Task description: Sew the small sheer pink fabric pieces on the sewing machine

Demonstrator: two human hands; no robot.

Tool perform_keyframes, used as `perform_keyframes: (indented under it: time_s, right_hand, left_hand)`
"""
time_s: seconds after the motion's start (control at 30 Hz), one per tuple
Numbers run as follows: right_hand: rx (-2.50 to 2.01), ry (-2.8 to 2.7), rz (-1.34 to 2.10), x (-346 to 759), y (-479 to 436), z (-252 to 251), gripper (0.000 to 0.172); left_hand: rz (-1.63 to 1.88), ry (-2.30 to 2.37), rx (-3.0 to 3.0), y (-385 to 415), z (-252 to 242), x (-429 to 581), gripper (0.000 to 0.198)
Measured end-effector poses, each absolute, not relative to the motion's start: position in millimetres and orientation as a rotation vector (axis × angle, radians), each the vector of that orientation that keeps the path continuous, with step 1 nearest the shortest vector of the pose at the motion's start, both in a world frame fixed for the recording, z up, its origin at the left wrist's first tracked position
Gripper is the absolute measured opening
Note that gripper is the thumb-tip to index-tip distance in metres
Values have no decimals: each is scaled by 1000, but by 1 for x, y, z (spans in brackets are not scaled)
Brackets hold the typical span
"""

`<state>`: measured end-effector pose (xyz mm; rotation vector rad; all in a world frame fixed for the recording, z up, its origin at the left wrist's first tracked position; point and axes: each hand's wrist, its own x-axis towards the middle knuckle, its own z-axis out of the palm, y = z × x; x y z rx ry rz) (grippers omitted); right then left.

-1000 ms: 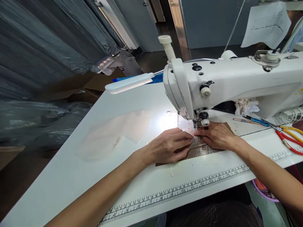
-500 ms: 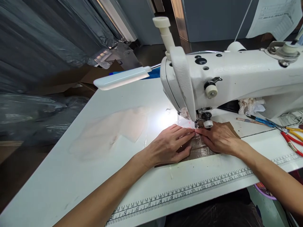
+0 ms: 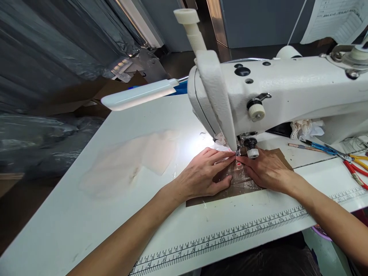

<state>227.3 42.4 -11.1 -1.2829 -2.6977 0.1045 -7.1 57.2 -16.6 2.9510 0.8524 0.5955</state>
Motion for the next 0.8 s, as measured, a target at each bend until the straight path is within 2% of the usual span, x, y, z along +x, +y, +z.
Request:
perform_keyframes:
  time_s: [0.2, 0.37, 0.5, 0.67, 0.8]
  right_hand:
    - [-1314, -2494, 562, 240, 48, -1, 31]
    - [-1309, -2372, 773, 248, 58, 10, 25]
    - [-1333, -2269, 752, 245, 66, 7, 33]
    - [-1227, -2206, 749, 240, 62, 4, 28]
    - [-1333, -2167, 797, 241, 53, 6, 22]
  left_hand:
    - [516, 925, 2978, 60, -14, -7, 42]
    - [416, 979, 2991, 60, -10, -7, 46]
    - [357, 1007, 2965, 60, -8, -6, 47]
    - [403, 1021, 2957, 60, -12, -5, 46]
    - [446, 1047, 2937, 61, -16, -5, 47]
